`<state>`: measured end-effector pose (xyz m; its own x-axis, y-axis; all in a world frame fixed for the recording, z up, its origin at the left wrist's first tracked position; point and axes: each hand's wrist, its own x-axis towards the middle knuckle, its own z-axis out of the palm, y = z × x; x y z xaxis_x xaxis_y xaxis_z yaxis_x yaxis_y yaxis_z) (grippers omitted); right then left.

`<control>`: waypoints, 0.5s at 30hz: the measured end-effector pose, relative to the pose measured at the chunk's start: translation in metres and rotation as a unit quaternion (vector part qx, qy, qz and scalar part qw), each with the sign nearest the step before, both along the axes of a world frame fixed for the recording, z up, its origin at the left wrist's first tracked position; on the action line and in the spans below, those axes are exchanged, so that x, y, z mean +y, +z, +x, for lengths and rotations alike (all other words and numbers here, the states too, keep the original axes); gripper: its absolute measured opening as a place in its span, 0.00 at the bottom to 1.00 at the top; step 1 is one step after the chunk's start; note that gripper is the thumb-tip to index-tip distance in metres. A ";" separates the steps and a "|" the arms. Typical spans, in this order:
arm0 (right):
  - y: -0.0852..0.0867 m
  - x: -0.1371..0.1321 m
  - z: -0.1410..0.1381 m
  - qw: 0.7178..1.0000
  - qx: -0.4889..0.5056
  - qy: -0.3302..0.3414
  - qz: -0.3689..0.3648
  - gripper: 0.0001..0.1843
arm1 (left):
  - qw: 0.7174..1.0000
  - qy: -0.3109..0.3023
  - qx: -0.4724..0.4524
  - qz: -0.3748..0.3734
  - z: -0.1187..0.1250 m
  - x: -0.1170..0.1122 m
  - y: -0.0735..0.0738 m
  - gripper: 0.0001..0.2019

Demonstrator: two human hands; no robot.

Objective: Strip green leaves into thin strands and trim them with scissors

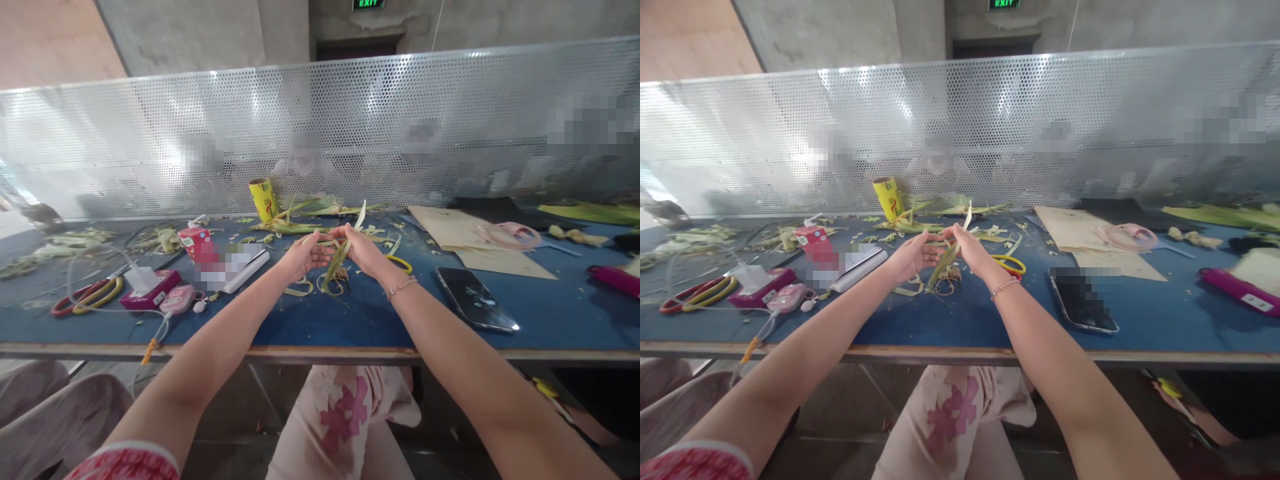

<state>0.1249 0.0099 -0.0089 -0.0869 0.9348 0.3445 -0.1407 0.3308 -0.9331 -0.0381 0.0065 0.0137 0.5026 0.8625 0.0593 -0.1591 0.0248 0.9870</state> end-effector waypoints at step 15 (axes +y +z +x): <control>-0.007 0.004 0.001 0.970 -0.167 -0.115 0.134 0.28 | 0.977 0.089 0.132 0.141 0.009 -0.002 -0.007 0.12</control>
